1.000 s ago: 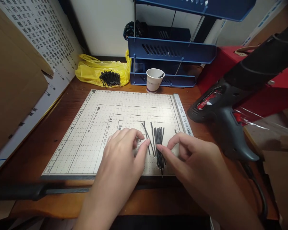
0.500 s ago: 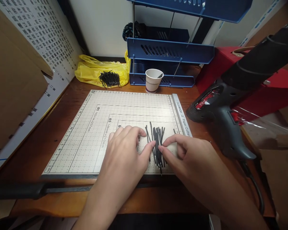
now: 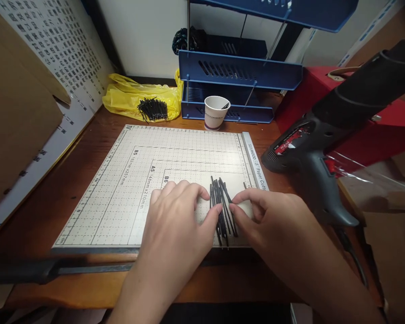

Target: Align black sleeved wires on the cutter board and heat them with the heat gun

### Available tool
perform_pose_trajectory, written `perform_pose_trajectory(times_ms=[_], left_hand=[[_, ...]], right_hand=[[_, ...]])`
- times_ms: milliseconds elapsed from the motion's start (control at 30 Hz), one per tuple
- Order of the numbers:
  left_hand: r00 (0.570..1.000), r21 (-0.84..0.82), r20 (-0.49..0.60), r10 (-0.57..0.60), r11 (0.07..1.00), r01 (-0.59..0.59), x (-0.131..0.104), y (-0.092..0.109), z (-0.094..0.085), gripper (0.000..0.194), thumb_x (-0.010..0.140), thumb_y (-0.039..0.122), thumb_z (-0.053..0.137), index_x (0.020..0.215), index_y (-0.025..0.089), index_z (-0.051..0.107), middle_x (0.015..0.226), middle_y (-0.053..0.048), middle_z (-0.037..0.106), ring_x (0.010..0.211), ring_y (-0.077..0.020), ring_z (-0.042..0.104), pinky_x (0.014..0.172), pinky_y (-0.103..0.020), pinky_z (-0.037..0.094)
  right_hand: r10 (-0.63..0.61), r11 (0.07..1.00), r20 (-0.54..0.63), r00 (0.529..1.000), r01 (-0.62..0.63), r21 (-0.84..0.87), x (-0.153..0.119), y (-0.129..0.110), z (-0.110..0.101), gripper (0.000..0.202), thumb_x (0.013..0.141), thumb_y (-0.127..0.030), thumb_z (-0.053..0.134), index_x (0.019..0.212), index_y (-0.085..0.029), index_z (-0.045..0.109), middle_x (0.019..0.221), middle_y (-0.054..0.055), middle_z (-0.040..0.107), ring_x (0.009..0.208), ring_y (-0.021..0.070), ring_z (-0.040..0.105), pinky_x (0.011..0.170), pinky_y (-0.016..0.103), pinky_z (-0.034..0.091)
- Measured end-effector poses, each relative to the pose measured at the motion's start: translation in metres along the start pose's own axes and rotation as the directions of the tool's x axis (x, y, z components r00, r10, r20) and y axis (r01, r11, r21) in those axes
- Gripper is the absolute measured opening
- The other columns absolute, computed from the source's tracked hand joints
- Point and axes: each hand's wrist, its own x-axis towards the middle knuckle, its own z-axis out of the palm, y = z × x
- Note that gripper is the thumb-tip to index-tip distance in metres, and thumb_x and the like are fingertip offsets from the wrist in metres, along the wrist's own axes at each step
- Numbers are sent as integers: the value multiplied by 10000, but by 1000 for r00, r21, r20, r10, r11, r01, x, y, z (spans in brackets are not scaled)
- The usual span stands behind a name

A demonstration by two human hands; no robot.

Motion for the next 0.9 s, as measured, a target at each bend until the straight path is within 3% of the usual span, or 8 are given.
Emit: perform_pose_trajectory(times_ms=[100, 300, 733, 900], left_hand=[[1000, -1, -9, -8, 1000, 8, -1, 1, 0, 120, 906, 332, 627, 869, 228, 580, 759, 10, 555, 766, -221, 511, 743, -401, 343], [1000, -9, 1, -8, 1000, 8, -2, 0, -1, 118, 927, 340, 586, 875, 235, 579, 773, 5, 560, 782, -224, 512, 750, -407, 349], [1000, -6, -4, -1, 1000, 1, -4, -1, 0, 121, 918, 346, 614, 883, 237, 574, 782, 4, 566, 789, -220, 515, 761, -407, 355], [1000, -24, -2, 6, 1000, -6, -3, -1, -1, 120, 909, 346, 620, 884, 237, 576, 795, 3, 573, 801, -221, 516, 767, -409, 357]], right_hand=[[12, 999, -21, 1000, -13, -48, -1, 0, 1, 216, 852, -404, 578, 707, -280, 679, 470, -43, 409, 450, 121, 318, 501, 280, 175], [-64, 998, 52, 997, 65, -6, -3, -5, 0, 264, 867, -378, 573, 643, -258, 641, 455, -41, 396, 441, 118, 325, 504, 288, 164], [-32, 993, -49, 998, 26, -113, -2, -3, 3, 203, 850, -400, 606, 707, -268, 665, 477, -32, 499, 437, 132, 376, 501, 290, 169], [-40, 995, -38, 998, 36, -98, -3, 0, -1, 276, 867, -400, 549, 647, -264, 644, 453, -36, 434, 418, 119, 323, 491, 291, 151]])
